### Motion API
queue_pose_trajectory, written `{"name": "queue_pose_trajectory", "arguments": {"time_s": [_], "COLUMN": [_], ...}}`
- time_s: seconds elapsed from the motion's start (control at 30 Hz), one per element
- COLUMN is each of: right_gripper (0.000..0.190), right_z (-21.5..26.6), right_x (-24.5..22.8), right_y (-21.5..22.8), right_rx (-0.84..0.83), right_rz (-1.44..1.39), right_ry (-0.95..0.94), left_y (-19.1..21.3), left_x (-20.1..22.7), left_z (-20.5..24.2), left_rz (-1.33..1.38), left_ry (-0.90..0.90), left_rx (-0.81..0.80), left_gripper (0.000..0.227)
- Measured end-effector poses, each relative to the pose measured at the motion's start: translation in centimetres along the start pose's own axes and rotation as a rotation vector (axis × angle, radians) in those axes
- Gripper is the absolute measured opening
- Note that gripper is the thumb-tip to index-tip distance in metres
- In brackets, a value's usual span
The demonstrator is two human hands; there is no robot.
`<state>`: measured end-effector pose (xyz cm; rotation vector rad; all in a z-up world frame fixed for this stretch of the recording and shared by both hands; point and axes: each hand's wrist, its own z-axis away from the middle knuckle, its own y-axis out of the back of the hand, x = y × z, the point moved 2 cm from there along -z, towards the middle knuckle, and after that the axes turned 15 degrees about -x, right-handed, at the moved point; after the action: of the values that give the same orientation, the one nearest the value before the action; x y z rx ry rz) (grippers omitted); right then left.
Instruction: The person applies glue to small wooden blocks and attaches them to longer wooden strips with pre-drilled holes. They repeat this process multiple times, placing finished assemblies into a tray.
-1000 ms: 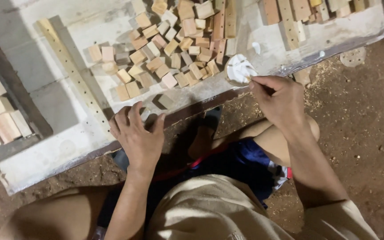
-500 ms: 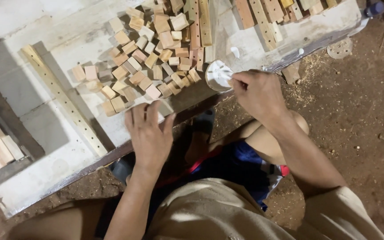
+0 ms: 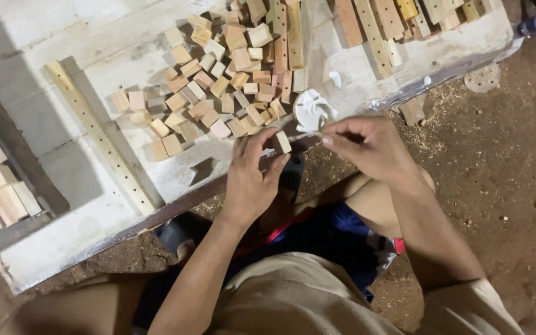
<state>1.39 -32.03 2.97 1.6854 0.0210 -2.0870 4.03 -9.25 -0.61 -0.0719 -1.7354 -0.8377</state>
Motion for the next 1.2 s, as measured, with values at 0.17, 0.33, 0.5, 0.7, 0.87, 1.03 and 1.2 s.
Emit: {"name": "queue_pose_trajectory", "arguments": {"time_s": [0.17, 0.33, 0.5, 0.7, 0.87, 1.03, 1.2], "right_gripper": [0.013, 0.012, 0.011, 0.011, 0.011, 0.011, 0.007], "right_z": [0.0, -0.1, -0.7, -0.8, -0.8, -1.2, -1.1], "right_x": [-0.7, -1.2, -1.4, -2.0, -2.0, -3.3, -3.1], "right_y": [-1.8, -2.3, -2.3, -2.4, -2.5, -2.6, -2.9], "right_rx": [0.036, 0.017, -0.006, -0.029, -0.126, -0.082, -0.118], "right_rz": [0.002, 0.046, 0.109, 0.094, 0.142, 0.143, 0.126], "right_ry": [0.186, 0.21, 0.251, 0.245, 0.224, 0.28, 0.274], "left_y": [0.2, 0.9, 1.3, 1.7, 2.2, 2.1, 2.3], "left_x": [-0.2, 0.2, 0.4, 0.0, 0.1, 0.5, 0.1], "left_z": [0.8, 1.2, 1.8, 2.3, 2.5, 2.6, 2.9], "left_rz": [0.052, 0.07, 0.077, 0.08, 0.073, 0.057, 0.053], "left_ry": [-0.007, -0.008, -0.037, -0.033, -0.062, -0.094, -0.092], "left_rx": [-0.034, -0.03, -0.046, -0.048, -0.026, -0.033, -0.016], "left_gripper": [0.045, 0.046, 0.043, 0.044, 0.043, 0.044, 0.043]}}
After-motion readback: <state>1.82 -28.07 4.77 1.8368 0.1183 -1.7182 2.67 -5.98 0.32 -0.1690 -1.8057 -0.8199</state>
